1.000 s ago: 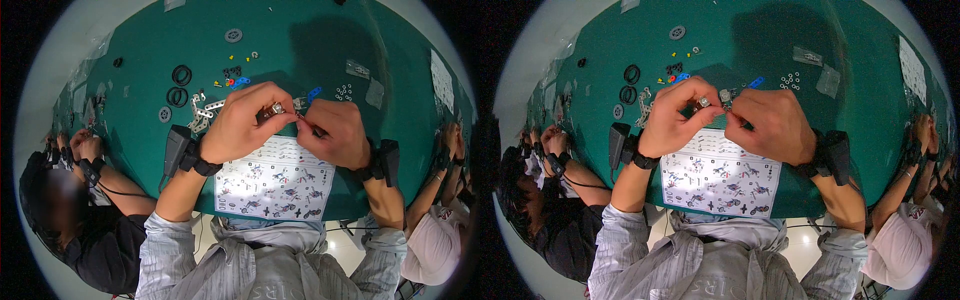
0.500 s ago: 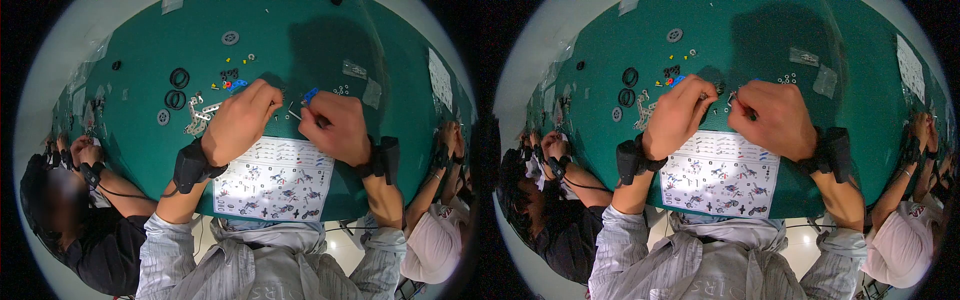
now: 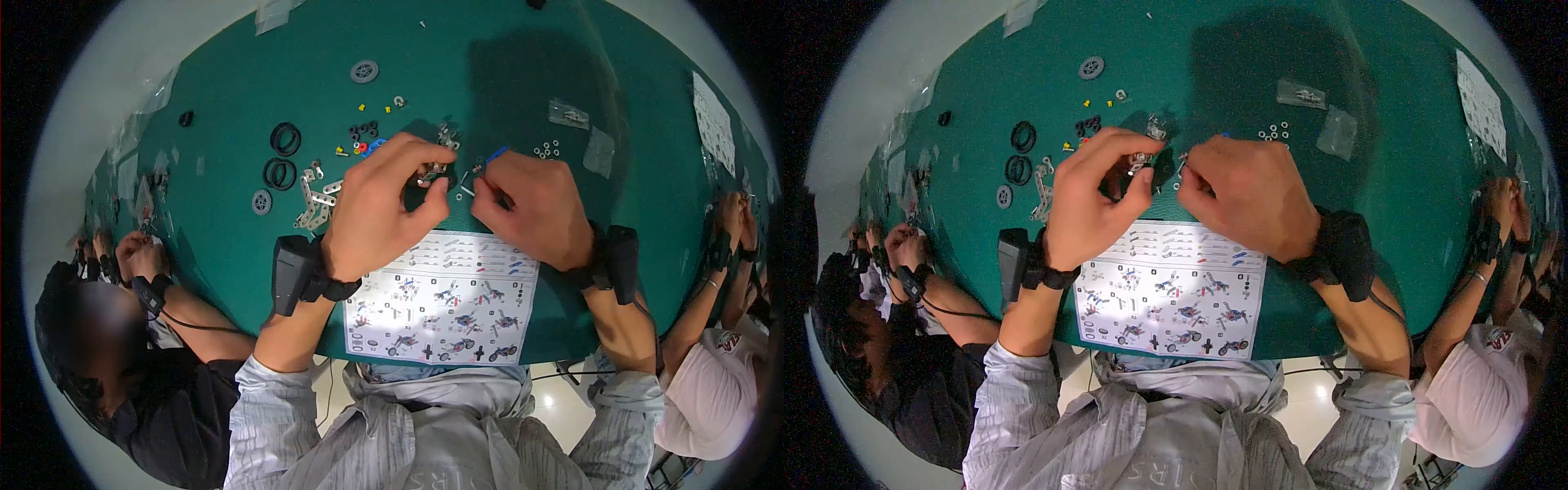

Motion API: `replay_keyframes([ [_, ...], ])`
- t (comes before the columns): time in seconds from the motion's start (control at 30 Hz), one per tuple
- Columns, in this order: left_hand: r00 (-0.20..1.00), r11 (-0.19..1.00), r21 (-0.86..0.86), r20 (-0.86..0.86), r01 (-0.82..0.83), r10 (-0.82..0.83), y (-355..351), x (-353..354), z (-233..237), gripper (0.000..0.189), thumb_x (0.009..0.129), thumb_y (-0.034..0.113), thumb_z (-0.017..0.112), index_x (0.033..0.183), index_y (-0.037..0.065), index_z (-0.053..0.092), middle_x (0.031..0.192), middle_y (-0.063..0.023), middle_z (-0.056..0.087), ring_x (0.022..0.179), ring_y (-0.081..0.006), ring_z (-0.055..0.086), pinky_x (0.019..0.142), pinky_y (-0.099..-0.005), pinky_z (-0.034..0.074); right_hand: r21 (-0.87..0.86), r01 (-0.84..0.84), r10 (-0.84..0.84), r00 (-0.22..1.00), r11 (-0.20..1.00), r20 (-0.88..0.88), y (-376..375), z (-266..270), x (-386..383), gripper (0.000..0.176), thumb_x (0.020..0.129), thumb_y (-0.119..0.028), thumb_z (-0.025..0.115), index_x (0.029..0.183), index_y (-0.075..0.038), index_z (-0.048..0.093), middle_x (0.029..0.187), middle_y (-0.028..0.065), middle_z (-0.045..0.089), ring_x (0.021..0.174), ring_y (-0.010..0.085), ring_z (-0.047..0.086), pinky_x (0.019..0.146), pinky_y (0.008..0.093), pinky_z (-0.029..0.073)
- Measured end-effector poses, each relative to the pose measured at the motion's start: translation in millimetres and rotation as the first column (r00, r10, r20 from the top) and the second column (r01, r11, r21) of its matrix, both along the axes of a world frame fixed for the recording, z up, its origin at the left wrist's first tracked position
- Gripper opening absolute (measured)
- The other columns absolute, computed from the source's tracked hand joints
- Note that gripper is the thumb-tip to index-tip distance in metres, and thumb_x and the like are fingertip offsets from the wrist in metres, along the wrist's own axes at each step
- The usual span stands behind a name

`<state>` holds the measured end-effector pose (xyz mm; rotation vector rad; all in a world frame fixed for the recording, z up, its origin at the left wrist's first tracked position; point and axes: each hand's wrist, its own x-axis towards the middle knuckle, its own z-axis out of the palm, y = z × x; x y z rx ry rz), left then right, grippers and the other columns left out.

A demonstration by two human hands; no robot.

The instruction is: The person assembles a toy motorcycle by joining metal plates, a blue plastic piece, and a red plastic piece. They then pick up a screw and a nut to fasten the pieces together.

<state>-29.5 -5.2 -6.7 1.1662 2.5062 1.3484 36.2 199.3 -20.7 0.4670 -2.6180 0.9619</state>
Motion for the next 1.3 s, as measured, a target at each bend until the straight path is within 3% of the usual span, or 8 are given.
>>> replay_keyframes([
  [0.2,0.980,0.984,0.172,0.199,-0.033,-0.002,2.1,6.5,-5.0,0.024,0.086,-0.003,0.070,0.109,0.002,0.069,0.098,-0.0059,0.072,0.083,-0.0108,0.069,0.066,-0.0236,0.053,0.006,0.004,-0.003,0.993,1.000,-0.118,-2.2,3.3,1.8,0.015,0.077,-0.009,0.072,0.071,-0.005,0.059,0.068,0.0093,0.058,0.054,0.0277,0.061,0.047,0.0375,0.048],
  [0.3,0.889,0.942,0.318,0.455,-0.109,-0.051,2.7,11.4,-10.9,0.023,0.087,-0.002,0.072,0.110,0.001,0.067,0.101,-0.0061,0.074,0.090,-0.0103,0.070,0.072,-0.0235,0.055,0.033,0.019,-0.011,0.973,0.999,-0.232,-4.4,7.1,6.3,0.016,0.075,-0.007,0.073,0.070,-0.006,0.058,0.066,0.0074,0.054,0.053,0.0248,0.059,0.045,0.0363,0.046],
  [0.4,0.817,0.888,0.437,0.559,-0.144,-0.142,1.8,13.6,-13.6,0.027,0.087,-0.003,0.074,0.111,0.000,0.063,0.104,-0.0069,0.074,0.093,-0.0104,0.070,0.078,-0.0243,0.055,0.092,0.022,0.005,0.960,0.996,-0.280,-6.7,8.8,7.8,0.018,0.074,-0.006,0.074,0.070,-0.007,0.057,0.065,0.0058,0.050,0.053,0.0224,0.056,0.044,0.0354,0.044],
  [0.5,0.913,0.929,0.370,0.386,-0.025,-0.129,-3.1,10.3,-21.1,0.032,0.086,-0.003,0.075,0.114,-0.001,0.059,0.105,-0.0097,0.074,0.094,-0.0118,0.070,0.081,-0.0253,0.055,0.094,0.017,0.011,0.957,0.995,-0.291,-8.0,5.1,7.3,0.019,0.074,-0.006,0.074,0.069,-0.007,0.056,0.065,0.0054,0.049,0.053,0.0215,0.055,0.044,0.0349,0.044],
  [0.6,0.912,0.945,0.324,0.396,-0.033,-0.104,-2.6,11.8,-16.0,0.036,0.087,-0.001,0.075,0.118,0.000,0.055,0.111,-0.0141,0.072,0.097,-0.0144,0.069,0.087,-0.0274,0.054,0.083,0.020,0.005,0.956,0.996,-0.295,-8.1,5.4,6.5,0.019,0.074,-0.006,0.074,0.069,-0.007,0.056,0.065,0.0054,0.049,0.052,0.0215,0.055,0.044,0.0347,0.044],
  [0.8,0.781,0.849,0.497,0.598,-0.183,-0.182,3.5,15.0,-9.7,0.026,0.091,-0.004,0.068,0.115,-0.003,0.059,0.105,-0.0127,0.074,0.100,-0.0158,0.070,0.087,-0.0271,0.055,0.061,0.030,-0.012,0.959,0.998,-0.282,-6.7,5.6,5.6,0.019,0.073,-0.005,0.075,0.070,-0.006,0.057,0.065,0.0063,0.052,0.052,0.0227,0.057,0.045,0.0352,0.045],
  [1.0,0.752,0.878,0.471,0.609,-0.087,-0.252,-2.4,7.6,-15.2,0.023,0.093,-0.002,0.067,0.116,-0.005,0.065,0.108,-0.0144,0.074,0.100,-0.0171,0.071,0.089,-0.0280,0.056,0.017,0.098,-0.089,0.957,0.995,-0.276,-1.9,8.5,3.9,0.018,0.073,-0.003,0.075,0.071,-0.005,0.057,0.067,0.0077,0.056,0.053,0.0245,0.059,0.046,0.0357,0.048],
  [1.3,0.819,0.918,0.388,0.550,-0.078,-0.163,-2.9,8.8,-10.7,0.020,0.092,0.000,0.070,0.111,-0.004,0.072,0.104,-0.0129,0.075,0.094,-0.0158,0.071,0.084,-0.0276,0.057,0.023,0.085,-0.077,0.965,0.996,-0.249,-2.2,8.9,4.6,0.018,0.074,-0.002,0.074,0.073,-0.004,0.057,0.067,0.0084,0.056,0.053,0.0249,0.059,0.046,0.0364,0.049],
])
